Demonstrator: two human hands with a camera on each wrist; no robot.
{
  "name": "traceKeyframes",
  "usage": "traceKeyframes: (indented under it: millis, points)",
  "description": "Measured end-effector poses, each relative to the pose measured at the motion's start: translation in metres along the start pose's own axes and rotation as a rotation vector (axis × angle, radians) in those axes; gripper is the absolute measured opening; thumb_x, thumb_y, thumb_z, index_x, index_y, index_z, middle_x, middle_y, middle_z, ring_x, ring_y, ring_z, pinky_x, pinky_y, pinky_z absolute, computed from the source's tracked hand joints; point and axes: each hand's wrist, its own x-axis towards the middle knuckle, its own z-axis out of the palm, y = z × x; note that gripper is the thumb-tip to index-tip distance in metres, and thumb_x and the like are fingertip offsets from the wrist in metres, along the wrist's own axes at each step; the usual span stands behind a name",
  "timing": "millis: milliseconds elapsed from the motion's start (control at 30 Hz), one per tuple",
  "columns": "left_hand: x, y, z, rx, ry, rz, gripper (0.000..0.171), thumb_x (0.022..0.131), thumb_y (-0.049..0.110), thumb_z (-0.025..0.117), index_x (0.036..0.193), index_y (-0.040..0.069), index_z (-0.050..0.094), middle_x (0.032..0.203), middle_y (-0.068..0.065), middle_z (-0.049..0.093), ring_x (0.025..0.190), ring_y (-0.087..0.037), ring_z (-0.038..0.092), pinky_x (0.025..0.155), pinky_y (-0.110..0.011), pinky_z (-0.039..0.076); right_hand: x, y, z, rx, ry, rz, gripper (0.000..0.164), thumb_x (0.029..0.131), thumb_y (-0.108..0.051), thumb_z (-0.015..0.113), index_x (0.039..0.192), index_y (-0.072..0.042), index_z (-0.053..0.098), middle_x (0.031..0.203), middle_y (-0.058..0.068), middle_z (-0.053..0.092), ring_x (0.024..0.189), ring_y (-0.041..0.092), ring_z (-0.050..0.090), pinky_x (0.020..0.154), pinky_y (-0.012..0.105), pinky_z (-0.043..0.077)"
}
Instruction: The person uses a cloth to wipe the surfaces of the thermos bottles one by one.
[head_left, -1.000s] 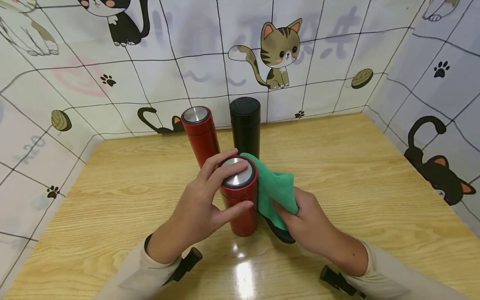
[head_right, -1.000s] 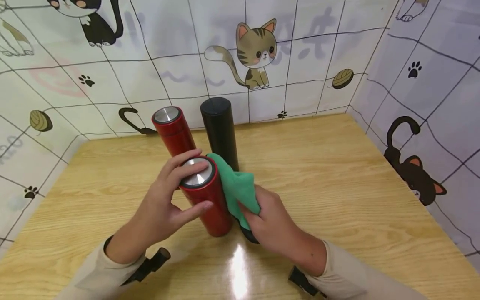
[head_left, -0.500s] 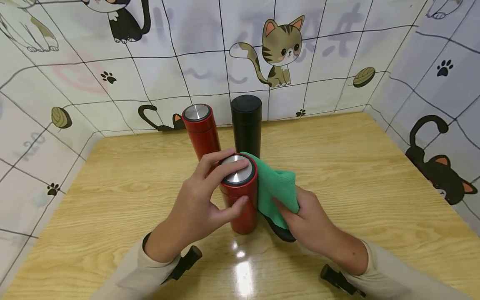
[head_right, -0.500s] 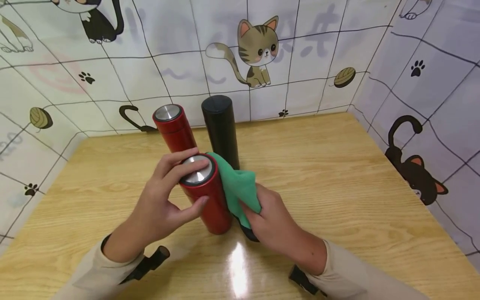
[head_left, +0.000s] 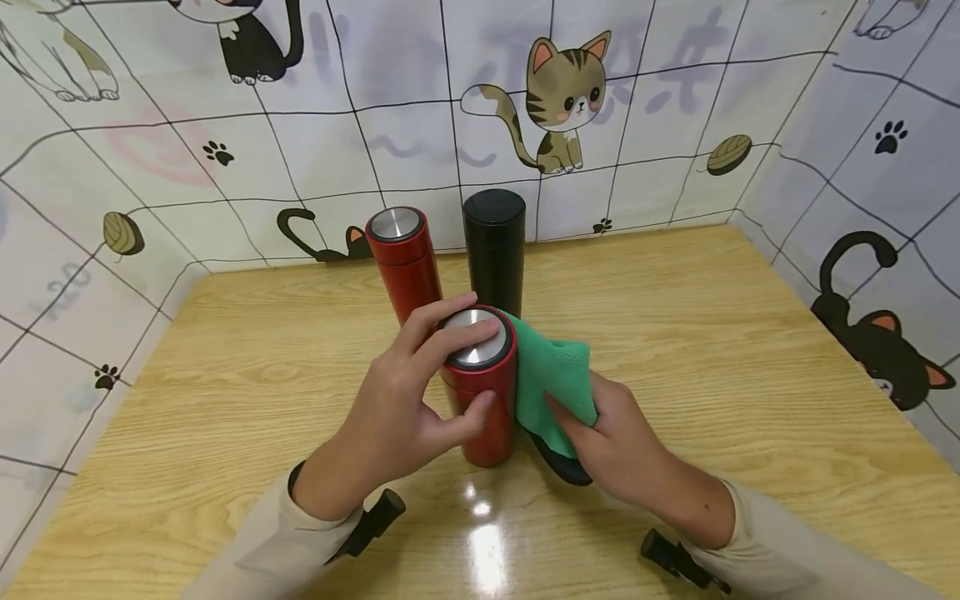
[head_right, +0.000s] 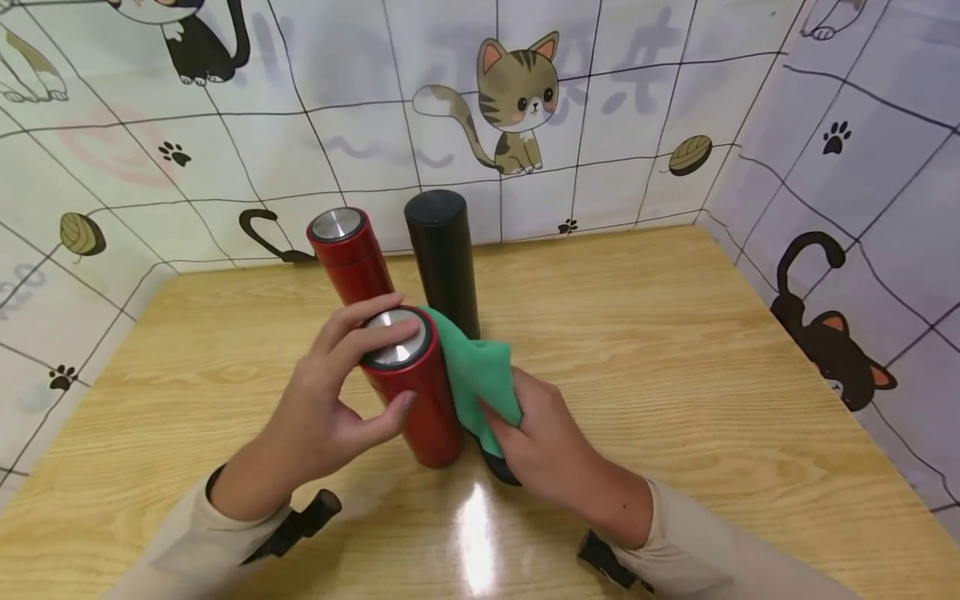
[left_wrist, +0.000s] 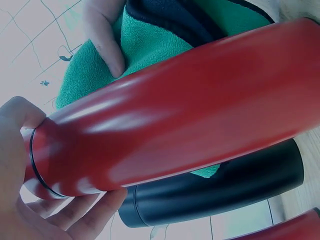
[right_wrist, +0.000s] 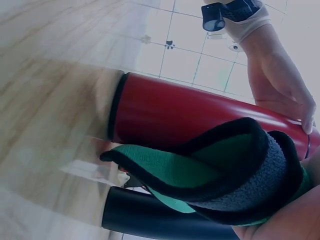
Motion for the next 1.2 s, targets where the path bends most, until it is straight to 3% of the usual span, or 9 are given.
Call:
traceKeyframes:
  millis: [267,500,733,867,1000,1200]
  points:
    - [-0.0002,-0.0003,-0.0006,-0.007,-0.008,0.004,0.052,0.081,0.017,0.073,0.132,0.016,0.059,0.144,-0.011,0.050,0.120,-0.023,0.062,0.089,-0.037,0.059,-0.0007,-0.0045,-0.0004,0.021,0.080,-0.101,0.039,0.097,0.001,0.058,0.135,-0.004,0.060,0.123,0.009,0.070,0.108,0.002,0.063,0.090,0.019,0.054]
    - [-0.0006,0.0003,-0.0003,-0.002,-0.015,-0.001,0.052,0.082,0.017,0.071,0.132,0.017,0.058,0.146,-0.010,0.049,0.121,-0.023,0.061,0.088,-0.037,0.059,-0.0003,-0.0009,0.0009,0.009,0.032,-0.039,0.034,0.099,-0.003,0.058,0.132,-0.005,0.061,0.117,0.006,0.071,0.098,0.005,0.063,0.085,0.022,0.055]
    - [-0.0001,0.0000,-0.0011,0.050,-0.005,0.006,0.055,0.081,0.022,0.081,0.132,0.018,0.060,0.146,-0.011,0.052,0.123,-0.024,0.061,0.093,-0.038,0.058,-0.0012,-0.0036,0.0006,0.051,0.101,-0.160,0.044,0.094,0.007,0.058,0.136,-0.005,0.059,0.123,0.012,0.069,0.109,0.002,0.063,0.089,0.018,0.054]
    - [0.0005,0.0023,-0.0039,0.088,0.015,0.013,0.057,0.078,0.024,0.086,0.131,0.018,0.064,0.144,-0.011,0.054,0.127,-0.026,0.058,0.097,-0.040,0.056,0.0000,-0.0025,0.0009,0.024,0.049,-0.098,0.040,0.098,-0.001,0.057,0.138,-0.007,0.058,0.123,0.008,0.069,0.105,0.003,0.063,0.088,0.021,0.055]
    - [-0.0001,0.0054,-0.0048,0.126,0.030,0.016,0.052,0.080,0.027,0.084,0.128,0.019,0.066,0.139,-0.014,0.053,0.120,-0.026,0.061,0.090,-0.039,0.059,-0.0004,-0.0002,0.0015,-0.007,0.035,-0.054,0.038,0.099,-0.004,0.058,0.136,-0.006,0.058,0.121,0.006,0.070,0.100,0.005,0.063,0.087,0.023,0.055]
    - [-0.0009,0.0082,-0.0047,0.151,0.047,0.033,0.049,0.082,0.028,0.081,0.128,0.019,0.066,0.133,-0.016,0.055,0.116,-0.027,0.063,0.085,-0.040,0.060,-0.0027,-0.0046,0.0006,0.034,0.108,-0.156,0.045,0.094,0.006,0.059,0.137,-0.005,0.058,0.124,0.010,0.069,0.111,0.001,0.063,0.090,0.017,0.053]
